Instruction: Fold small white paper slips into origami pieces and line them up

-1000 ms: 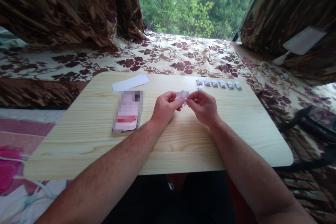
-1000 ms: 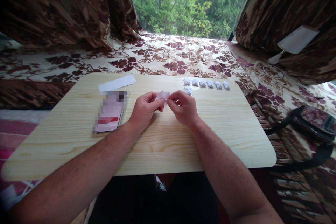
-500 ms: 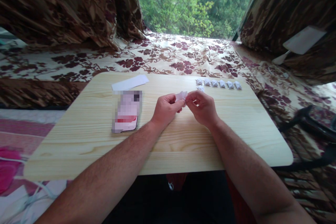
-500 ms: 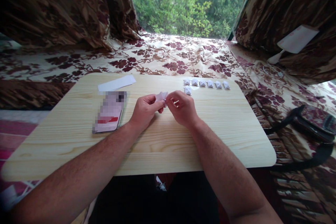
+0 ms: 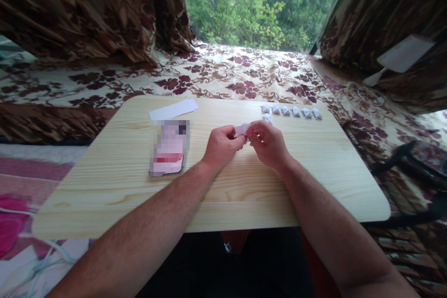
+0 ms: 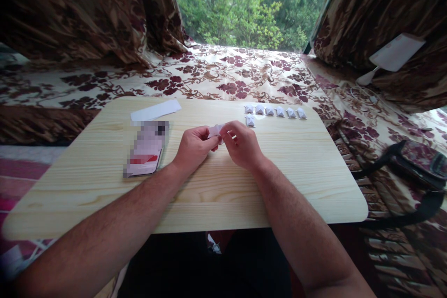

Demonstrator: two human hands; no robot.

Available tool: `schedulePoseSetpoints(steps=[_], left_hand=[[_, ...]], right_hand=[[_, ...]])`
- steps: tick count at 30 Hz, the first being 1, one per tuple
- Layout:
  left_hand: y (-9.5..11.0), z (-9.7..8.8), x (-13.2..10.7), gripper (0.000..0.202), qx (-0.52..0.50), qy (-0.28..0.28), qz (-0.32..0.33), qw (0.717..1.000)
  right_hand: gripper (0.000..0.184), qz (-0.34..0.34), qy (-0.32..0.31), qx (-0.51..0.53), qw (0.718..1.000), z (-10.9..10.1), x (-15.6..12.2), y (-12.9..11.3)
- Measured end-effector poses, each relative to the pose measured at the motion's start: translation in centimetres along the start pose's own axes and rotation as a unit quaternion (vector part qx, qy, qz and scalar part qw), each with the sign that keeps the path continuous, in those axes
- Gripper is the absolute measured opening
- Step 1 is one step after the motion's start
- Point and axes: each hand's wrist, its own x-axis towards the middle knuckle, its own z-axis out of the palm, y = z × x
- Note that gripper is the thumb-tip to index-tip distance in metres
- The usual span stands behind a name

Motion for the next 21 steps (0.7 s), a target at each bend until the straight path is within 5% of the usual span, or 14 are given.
schedulePoseSetpoints(steps=[7, 15, 21], left_hand=[[0.07, 0.33, -0.26, 0.018, 0.004, 0.003, 0.015, 1.0], [0.46, 0.4, -0.35, 0.02, -0.026, 0.015, 0.002, 1.0], [0.55, 0.32, -0.26, 0.023, -0.025, 0.007, 0.007, 1.0]], right_hand=[[0.014, 0.035, 0.015, 0.005, 0.999, 0.07, -0.02, 0.18], [0.024, 0.091, 0.027, 0.153, 0.984, 0.13, 0.41, 0.23], [0.018, 0.091, 0.023, 0.136, 0.986, 0.12, 0.41, 0.47]])
